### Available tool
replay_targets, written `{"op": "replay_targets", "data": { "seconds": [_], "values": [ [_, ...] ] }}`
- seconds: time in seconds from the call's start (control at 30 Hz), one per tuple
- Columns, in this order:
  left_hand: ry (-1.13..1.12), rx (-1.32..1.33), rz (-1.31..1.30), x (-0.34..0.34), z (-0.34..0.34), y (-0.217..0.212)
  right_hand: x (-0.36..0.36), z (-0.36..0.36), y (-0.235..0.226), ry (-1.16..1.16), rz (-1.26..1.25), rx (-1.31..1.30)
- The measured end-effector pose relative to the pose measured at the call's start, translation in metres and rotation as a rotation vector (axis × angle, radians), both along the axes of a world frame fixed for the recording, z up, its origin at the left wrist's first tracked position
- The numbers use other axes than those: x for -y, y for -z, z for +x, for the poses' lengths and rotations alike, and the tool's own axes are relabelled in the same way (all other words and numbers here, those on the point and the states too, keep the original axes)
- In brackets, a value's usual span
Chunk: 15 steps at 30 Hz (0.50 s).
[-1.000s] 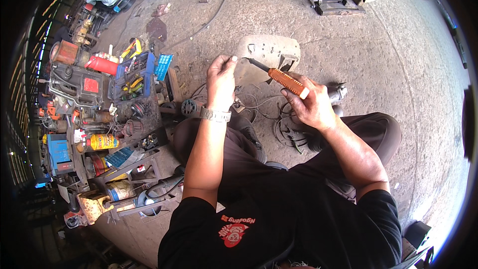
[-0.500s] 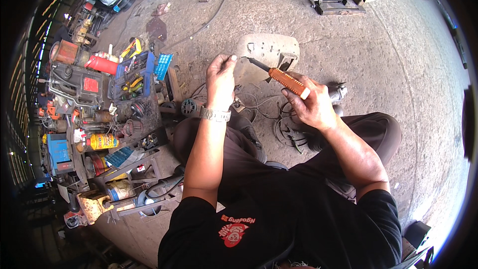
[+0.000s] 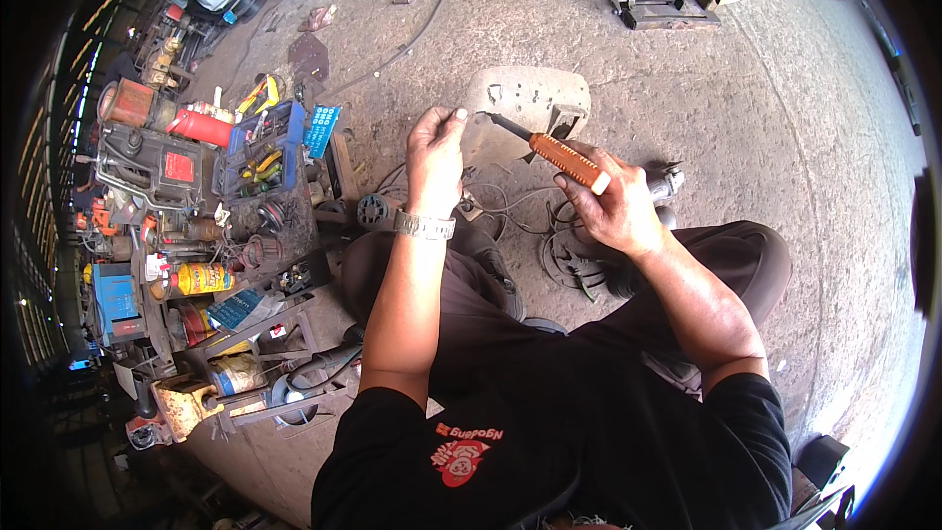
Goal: The person scrapes a curved metal part with a chisel-like tool, repeatedly striking and scraping the surface. The person rotates the part to access different areas and continues scraping until the end of the clip.
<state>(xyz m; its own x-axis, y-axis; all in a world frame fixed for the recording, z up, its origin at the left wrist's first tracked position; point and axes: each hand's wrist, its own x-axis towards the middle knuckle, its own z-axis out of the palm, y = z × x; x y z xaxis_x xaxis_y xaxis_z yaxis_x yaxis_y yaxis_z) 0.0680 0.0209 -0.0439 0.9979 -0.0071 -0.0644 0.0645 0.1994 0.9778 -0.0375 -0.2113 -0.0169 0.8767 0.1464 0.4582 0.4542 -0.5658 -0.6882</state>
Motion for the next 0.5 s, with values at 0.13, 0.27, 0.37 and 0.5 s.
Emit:
{"op": "replay_targets", "data": {
  "seconds": [0.13, 0.27, 0.37, 0.5],
  "values": [
    [0.003, 0.003, 0.006, -0.0010, 0.0009, 0.0009, 0.0000, 0.0000, 0.0002, 0.000, 0.003, -0.008],
    [0.004, -0.007, 0.025, -0.0014, 0.0008, 0.0020, -0.0004, 0.0002, -0.0002, 0.002, -0.001, 0.012],
    [0.007, 0.000, 0.024, -0.0017, 0.0009, 0.0030, -0.0002, 0.0003, -0.0002, -0.001, 0.000, 0.014],
    [0.007, 0.001, 0.002, -0.0014, 0.0011, 0.0036, -0.0010, -0.0005, -0.0014, 0.002, 0.014, 0.000]
  ]
}}
